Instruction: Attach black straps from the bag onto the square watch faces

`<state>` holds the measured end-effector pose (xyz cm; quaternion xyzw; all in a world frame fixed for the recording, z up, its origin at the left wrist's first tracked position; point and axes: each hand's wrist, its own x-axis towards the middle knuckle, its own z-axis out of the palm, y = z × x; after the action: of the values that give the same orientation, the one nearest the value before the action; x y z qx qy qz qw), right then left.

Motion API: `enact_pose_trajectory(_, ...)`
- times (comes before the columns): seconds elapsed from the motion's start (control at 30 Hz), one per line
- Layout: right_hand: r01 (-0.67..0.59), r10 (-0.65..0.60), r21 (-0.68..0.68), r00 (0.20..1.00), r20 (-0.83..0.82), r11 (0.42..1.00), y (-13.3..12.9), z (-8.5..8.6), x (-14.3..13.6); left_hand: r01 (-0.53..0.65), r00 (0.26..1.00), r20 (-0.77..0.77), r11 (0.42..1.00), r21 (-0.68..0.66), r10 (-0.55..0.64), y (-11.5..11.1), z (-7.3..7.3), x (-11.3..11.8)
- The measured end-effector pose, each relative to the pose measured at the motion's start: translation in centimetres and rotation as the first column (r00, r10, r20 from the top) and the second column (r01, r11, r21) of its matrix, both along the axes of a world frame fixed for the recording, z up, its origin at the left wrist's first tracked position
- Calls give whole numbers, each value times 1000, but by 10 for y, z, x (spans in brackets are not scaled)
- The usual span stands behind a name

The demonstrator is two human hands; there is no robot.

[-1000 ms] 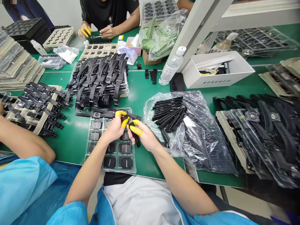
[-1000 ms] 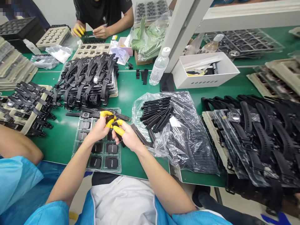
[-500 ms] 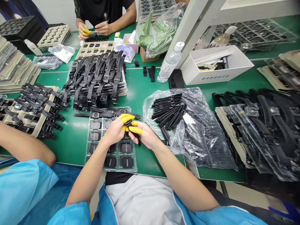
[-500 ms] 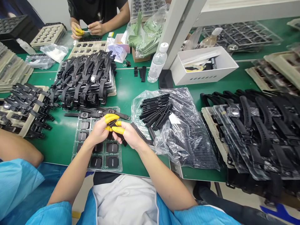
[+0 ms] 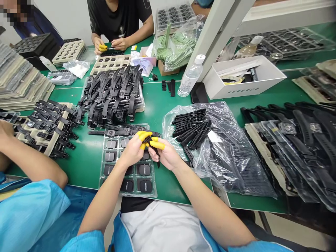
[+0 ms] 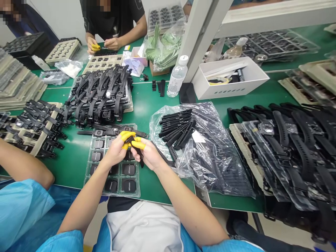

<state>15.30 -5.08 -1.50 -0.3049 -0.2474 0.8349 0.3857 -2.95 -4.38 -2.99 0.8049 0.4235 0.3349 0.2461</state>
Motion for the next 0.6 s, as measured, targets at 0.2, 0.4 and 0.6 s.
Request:
enact_pose_trajectory(0.2, 34, -34, -48, 999, -5, 998, 1, 1, -1, 48, 999, 23, 998, -51, -47, -4, 4, -3)
enact_pose_trajectory(0.4, 28, -30, -82, 999, -19, 996, 3, -1, 0, -2, 1000, 19, 999, -39, 3, -2, 2, 0)
enact_pose_trajectory(0.6, 20, -20, -104, 1000, 0, 994, 3, -3, -1, 6, 997, -75, 999, -33, -8, 0, 3, -3)
